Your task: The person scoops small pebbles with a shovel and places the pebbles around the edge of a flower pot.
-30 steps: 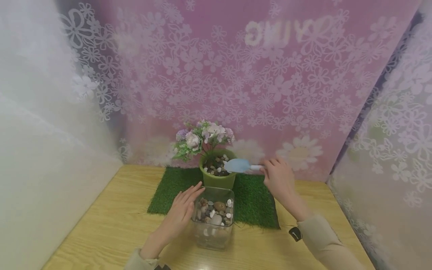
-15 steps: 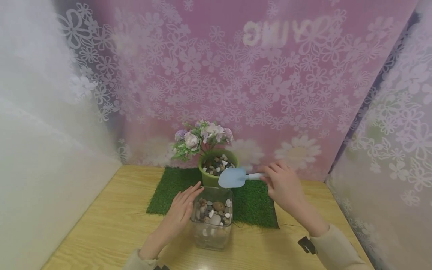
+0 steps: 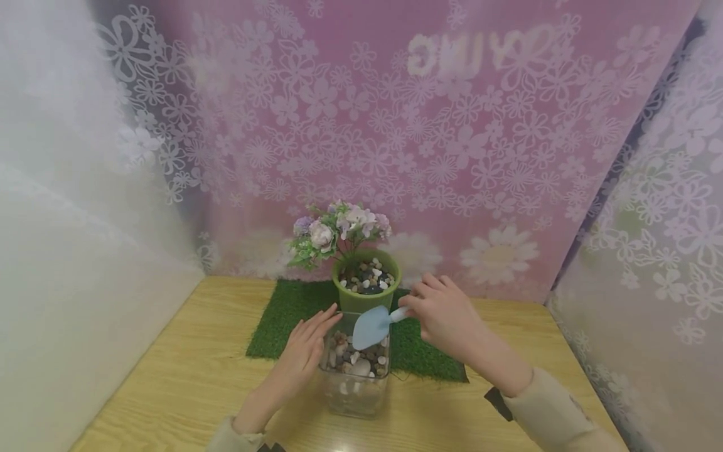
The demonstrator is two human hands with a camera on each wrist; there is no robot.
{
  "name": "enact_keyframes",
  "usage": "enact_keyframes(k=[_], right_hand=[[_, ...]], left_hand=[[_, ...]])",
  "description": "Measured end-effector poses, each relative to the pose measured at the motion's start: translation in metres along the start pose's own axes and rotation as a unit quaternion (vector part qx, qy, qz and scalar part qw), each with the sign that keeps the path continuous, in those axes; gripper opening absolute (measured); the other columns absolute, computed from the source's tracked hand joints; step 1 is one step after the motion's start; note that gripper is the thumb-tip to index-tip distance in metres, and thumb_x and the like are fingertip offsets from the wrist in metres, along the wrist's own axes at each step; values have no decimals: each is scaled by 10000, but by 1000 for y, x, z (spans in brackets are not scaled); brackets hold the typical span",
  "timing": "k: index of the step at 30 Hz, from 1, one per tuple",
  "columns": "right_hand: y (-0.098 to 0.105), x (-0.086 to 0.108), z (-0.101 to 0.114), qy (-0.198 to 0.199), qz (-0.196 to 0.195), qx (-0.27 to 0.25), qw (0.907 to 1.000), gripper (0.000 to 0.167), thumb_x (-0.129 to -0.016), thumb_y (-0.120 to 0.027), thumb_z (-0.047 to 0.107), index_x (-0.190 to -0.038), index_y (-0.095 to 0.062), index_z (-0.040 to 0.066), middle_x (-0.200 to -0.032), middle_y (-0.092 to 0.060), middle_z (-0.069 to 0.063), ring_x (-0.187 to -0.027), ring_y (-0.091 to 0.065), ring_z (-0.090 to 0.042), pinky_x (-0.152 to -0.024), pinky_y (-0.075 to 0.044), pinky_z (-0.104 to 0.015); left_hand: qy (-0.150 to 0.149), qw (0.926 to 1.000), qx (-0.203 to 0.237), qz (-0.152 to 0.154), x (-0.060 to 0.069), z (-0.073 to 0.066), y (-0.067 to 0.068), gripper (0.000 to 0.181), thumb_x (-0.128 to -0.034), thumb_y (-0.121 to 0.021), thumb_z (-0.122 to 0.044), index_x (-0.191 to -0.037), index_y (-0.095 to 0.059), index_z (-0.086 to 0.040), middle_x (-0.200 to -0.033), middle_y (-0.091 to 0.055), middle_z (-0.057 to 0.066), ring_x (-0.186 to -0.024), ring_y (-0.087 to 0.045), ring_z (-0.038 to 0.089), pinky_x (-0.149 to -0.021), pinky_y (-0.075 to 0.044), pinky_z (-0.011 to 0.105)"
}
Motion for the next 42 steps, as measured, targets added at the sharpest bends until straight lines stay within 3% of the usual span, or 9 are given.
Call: enact_keyframes(k=[6,12,15,18,24,27,33,39,42], right_hand=[[-8,-16,10,321,751,298,9962,139,-799,-831,113,-915,-784,173,-844,-649,10,-810,-510,-204,-705,-423,-364],[-21,-25,26,483,979,312,9935,113,-803,-828,130,-895,-798,187,-817,-643,11,-789,-507,-197,-695,-415,-344],[-33,-24,37,574,1107,254,9919,115,-824,-801,106,-909,-802,183,-829,-649,7,-798,-509,-193,-670,-348,-315],[-40,-21,47,673,972,194,9928,109,-837,-789,93,-910,-797,173,-850,-660,-2,-815,-513,-195,-666,-314,-303],[-37,-11,51,757,149,-124,9969,170,-790,-830,68,-933,-788,151,-888,-677,-8,-822,-510,-191,-675,-321,-310],[-39,-6,47,622,185,-374,9972,168,-797,-836,106,-955,-791,141,-889,-678,2,-819,-508,-178,-671,-370,-309],[-48,0,36,83,646,-1053,9923,142,-827,-808,100,-964,-806,140,-864,-674,37,-781,-477,-134,-716,-429,-309],[-57,5,32,-299,748,-1375,9872,118,-867,-772,96,-972,-805,137,-868,-677,48,-750,-388,-98,-674,-329,-264],[-55,12,28,-473,531,-1622,9842,136,-842,-787,78,-964,-806,137,-857,-679,68,-739,-344,-71,-678,-312,-251]], left_hand=[[19,10000,12,-12,0,1,-1,499,-1073,-420,-100,-1566,-409,-174,-1661,-287,-2,-1500,-293,350,-1139,-186,718],[27,10000,11,18,-1,0,-1,507,-1072,-429,-102,-1571,-402,-188,-1663,-280,-17,-1499,-297,346,-1133,-194,725],[20,10000,-1,18,0,0,-1,509,-1068,-435,-95,-1569,-404,-182,-1663,-282,-12,-1497,-301,349,-1127,-201,730],[3,10000,1,8,0,1,-2,503,-1066,-438,-91,-1564,-413,-163,-1661,-290,6,-1496,-301,356,-1122,-205,734],[12,10000,-3,0,0,2,-1,501,-1075,-434,-110,-1569,-403,-186,-1662,-289,4,-1498,-299,350,-1132,-205,719],[23,10000,-13,-20,-1,2,0,503,-1074,-432,-104,-1569,-403,-188,-1661,-290,5,-1497,-300,350,-1131,-206,719],[38,10000,2,1,-1,2,1,508,-1076,-424,-105,-1576,-388,-187,-1662,-288,21,-1503,-290,341,-1135,-198,719],[16,10000,44,11,0,1,1,502,-1072,-422,-99,-1569,-400,-171,-1663,-281,4,-1497,-295,356,-1127,-197,728],[47,10000,31,54,0,0,0,499,-1077,-413,-104,-1572,-395,-170,-1668,-265,-16,-1502,-289,346,-1136,-190,720]])
Point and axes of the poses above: each hand's wrist, its own x-axis away from the middle knuckle, its own y-axis out of the back of the hand, z = x × y, the point moved 8 cm from there along -x, towards the middle knuckle
